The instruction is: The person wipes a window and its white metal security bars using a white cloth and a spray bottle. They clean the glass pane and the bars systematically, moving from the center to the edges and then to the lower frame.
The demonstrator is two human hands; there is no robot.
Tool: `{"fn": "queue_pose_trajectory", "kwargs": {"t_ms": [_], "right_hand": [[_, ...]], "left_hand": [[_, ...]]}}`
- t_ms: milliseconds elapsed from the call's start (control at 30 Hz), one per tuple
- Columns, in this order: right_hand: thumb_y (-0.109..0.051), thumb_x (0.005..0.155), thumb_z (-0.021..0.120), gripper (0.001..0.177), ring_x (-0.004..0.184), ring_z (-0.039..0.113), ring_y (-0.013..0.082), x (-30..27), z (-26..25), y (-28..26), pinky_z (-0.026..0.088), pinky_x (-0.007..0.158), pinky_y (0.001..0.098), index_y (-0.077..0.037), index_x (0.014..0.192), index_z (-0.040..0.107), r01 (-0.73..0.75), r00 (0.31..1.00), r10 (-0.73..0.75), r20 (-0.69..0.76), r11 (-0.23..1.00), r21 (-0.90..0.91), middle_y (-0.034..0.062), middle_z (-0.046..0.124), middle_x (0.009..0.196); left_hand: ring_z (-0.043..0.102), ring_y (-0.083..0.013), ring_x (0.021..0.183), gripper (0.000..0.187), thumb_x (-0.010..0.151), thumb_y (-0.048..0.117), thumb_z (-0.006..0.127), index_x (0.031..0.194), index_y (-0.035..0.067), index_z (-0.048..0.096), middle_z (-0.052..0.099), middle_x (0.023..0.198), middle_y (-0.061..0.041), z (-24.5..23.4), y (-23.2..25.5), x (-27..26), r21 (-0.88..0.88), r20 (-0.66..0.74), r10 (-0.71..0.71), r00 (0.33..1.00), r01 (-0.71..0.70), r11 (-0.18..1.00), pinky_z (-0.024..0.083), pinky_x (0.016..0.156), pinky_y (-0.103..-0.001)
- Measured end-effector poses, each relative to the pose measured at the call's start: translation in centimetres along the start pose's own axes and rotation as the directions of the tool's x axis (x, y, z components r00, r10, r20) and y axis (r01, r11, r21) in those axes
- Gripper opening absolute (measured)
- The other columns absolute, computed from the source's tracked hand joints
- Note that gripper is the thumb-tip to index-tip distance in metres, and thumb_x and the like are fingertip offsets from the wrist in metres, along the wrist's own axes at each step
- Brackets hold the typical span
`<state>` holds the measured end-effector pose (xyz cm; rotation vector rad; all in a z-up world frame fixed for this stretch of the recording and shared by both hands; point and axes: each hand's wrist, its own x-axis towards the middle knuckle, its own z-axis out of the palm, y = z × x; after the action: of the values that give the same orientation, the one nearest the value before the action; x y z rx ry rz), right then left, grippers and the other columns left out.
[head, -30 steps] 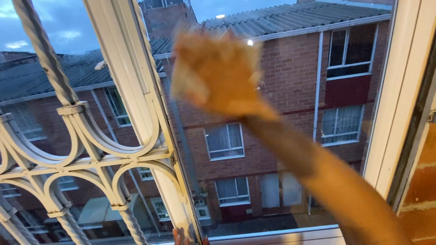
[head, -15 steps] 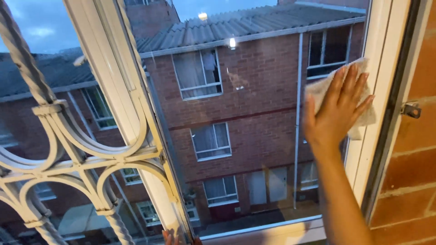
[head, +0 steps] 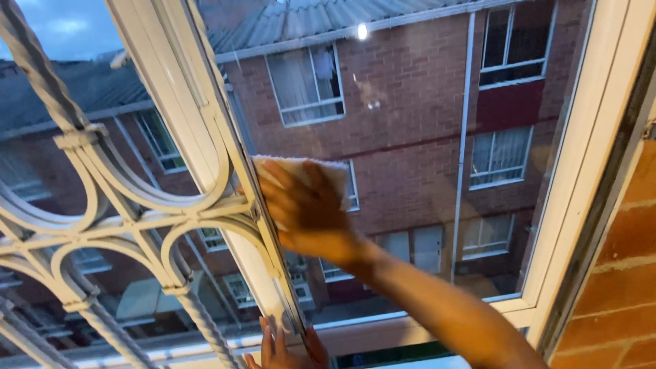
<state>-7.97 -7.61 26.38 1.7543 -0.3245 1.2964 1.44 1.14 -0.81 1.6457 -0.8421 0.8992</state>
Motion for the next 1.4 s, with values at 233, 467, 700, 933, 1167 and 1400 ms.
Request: {"fn": "queue_pose_trajectory", "kwargs": {"t_ms": [233, 467, 700, 933, 1167, 1400], "right_hand": [[-0.065, 0.091, 0.070, 0.080, 0.142, 0.036, 0.0311, -4.0, -4.9, 7.6, 0.033, 0.114, 0.0626, -0.034, 0.153, 0.030, -0.324, 0.903, 0.336, 0.268, 0.942, -0.091, 0.0069, 0.021, 0.157], [-0.054, 0.111, 0.035, 0.068, 0.159, 0.006, 0.0403, -16.8, -8.2, 13.3, 0.004, 0.126, 0.0702, -0.022, 0.166, 0.012, -0.602, 0.769, 0.635, 0.075, 0.758, -0.250, 0.0092, 0.005, 0.171], [-0.060, 0.082, 0.072, 0.117, 0.159, -0.005, 0.0423, -12.7, -5.5, 3.7, -0.005, 0.127, 0.0618, -0.018, 0.162, -0.003, -0.902, 0.416, 0.904, 0.102, 0.395, 0.174, 0.0188, -0.004, 0.171], [-0.017, 0.095, 0.066, 0.017, 0.048, 0.041, 0.0120, -6.3, -4.4, -4.7, 0.035, 0.046, 0.0281, -0.002, 0.103, 0.067, -0.328, 0.945, 0.325, 0.037, 0.939, 0.102, -0.0004, 0.051, 0.065], [-0.050, 0.102, 0.051, 0.046, 0.135, 0.054, 0.0200, -19.4, -3.5, -2.3, 0.042, 0.096, 0.0586, -0.032, 0.144, 0.052, -0.286, 0.924, 0.279, 0.261, 0.958, -0.014, -0.0064, 0.052, 0.149], [-0.046, 0.098, 0.047, 0.056, 0.149, 0.026, 0.0510, -36.0, -8.1, 6.2, 0.019, 0.111, 0.0815, -0.020, 0.148, 0.051, -0.371, 0.799, 0.455, 0.393, 0.888, -0.272, 0.0128, 0.028, 0.163]], "left_hand": [[0.058, -0.0406, 0.132, 0.046, 0.087, 0.035, 0.066, 0.115, 0.002, 0.050, 0.065, 0.131, -0.023, 0.6, 0.4, -0.7, 0.063, -0.048, 0.053, 0.997, -0.050, 0.997, 0.025, 0.123, -0.071], [0.054, -0.0384, 0.125, 0.045, 0.095, 0.035, 0.061, 0.120, -0.002, 0.052, 0.056, 0.124, -0.019, 1.9, 0.3, -1.3, -0.039, -0.167, 0.062, 0.984, -0.069, 0.997, 0.026, 0.115, -0.061], [0.054, -0.0354, 0.128, 0.042, 0.098, 0.033, 0.058, 0.124, 0.001, 0.050, 0.056, 0.126, -0.016, 1.9, 0.4, -1.4, -0.063, -0.162, 0.075, 0.984, -0.086, 0.994, 0.027, 0.112, -0.056], [0.056, -0.0378, 0.128, 0.041, 0.100, 0.039, 0.051, 0.109, -0.001, 0.050, 0.062, 0.129, -0.025, 0.4, 1.4, 0.1, -0.098, -0.207, 0.114, 0.972, -0.136, 0.986, 0.016, 0.121, -0.063], [0.062, -0.0474, 0.117, 0.048, 0.100, 0.038, 0.054, 0.103, -0.009, 0.059, 0.068, 0.128, -0.033, -1.3, 2.3, 0.5, 0.033, -0.144, 0.135, 0.980, -0.131, 0.991, 0.022, 0.122, -0.065], [0.062, -0.0504, 0.125, 0.047, 0.109, 0.035, 0.047, 0.113, -0.011, 0.055, 0.065, 0.132, -0.033, -2.9, 3.2, 0.6, 0.074, -0.033, 0.182, 0.983, -0.179, 0.981, 0.014, 0.125, -0.064]]}}
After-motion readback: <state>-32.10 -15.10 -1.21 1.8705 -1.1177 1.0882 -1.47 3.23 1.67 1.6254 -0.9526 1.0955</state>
